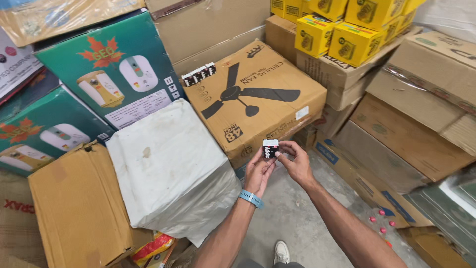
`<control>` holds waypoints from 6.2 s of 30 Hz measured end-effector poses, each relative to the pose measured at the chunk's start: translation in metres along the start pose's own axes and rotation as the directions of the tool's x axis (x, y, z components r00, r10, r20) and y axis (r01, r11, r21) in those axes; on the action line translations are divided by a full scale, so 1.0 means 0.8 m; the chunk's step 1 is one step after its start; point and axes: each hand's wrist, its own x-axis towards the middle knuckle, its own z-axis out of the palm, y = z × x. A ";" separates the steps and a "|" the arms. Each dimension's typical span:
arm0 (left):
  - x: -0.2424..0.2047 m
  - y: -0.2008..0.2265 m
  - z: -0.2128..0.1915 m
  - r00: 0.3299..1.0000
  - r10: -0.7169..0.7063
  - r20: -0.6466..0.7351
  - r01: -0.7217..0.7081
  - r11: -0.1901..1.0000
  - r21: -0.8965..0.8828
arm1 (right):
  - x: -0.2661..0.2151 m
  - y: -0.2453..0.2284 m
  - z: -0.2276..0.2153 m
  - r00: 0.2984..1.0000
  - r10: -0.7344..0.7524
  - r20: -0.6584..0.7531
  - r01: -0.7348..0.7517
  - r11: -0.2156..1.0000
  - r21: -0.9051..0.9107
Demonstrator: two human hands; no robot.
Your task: The person repeatedly picks up small black and white boxes from a table and places them in a neat row on top of a large cardboard box. The person handles the boxes one at a time, arranging them in a line.
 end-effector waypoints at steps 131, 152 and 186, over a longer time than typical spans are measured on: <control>-0.132 -0.111 0.117 0.194 -0.596 0.779 -0.480 0.635 0.606 | -0.502 -0.122 -0.104 0.446 -0.127 -0.886 -0.161 0.962 -0.219; -0.755 -0.415 0.132 -0.549 -0.706 0.447 -0.436 0.698 0.568 | -1.156 -0.138 -0.055 -0.334 -0.136 -0.933 -0.274 0.961 -0.042; -1.341 -0.800 -0.066 -0.624 -0.781 -0.038 -0.598 0.446 0.667 | -1.688 0.020 -0.159 -0.762 0.190 -0.620 -0.060 0.931 0.359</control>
